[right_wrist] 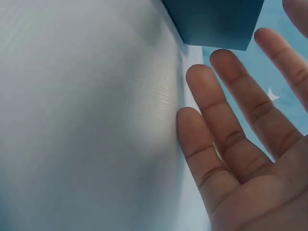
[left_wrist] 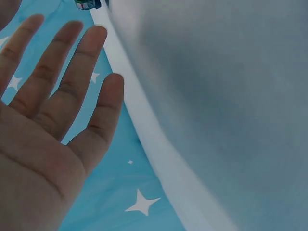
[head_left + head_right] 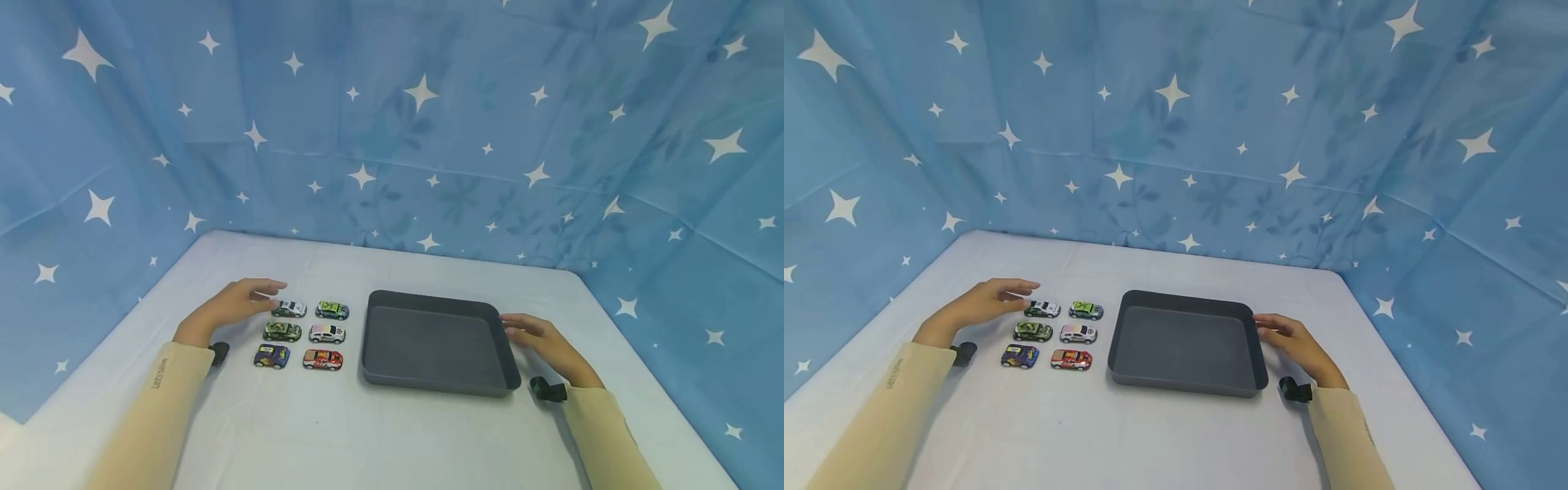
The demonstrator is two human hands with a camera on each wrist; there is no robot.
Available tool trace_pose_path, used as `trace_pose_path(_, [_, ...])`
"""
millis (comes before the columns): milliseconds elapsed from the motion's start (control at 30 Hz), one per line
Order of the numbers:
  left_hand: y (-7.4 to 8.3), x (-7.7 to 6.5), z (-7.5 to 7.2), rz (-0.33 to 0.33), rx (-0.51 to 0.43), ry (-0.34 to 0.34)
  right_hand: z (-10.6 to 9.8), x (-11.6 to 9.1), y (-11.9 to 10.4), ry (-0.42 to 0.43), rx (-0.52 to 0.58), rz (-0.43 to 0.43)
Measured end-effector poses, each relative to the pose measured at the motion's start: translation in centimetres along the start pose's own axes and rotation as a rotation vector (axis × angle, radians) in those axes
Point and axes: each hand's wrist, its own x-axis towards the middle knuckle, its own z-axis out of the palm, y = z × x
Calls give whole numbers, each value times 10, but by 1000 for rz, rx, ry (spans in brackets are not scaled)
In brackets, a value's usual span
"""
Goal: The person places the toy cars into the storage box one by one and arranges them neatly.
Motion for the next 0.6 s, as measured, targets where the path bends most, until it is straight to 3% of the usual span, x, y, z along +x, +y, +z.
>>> trace_pose_path(433, [-7,14,-8,11,-39,-134,5,10,6,-39,56,2])
trace_pose_path(600, [-7,21,-5,-33,-27,-165,6,8,12,-51,78,6])
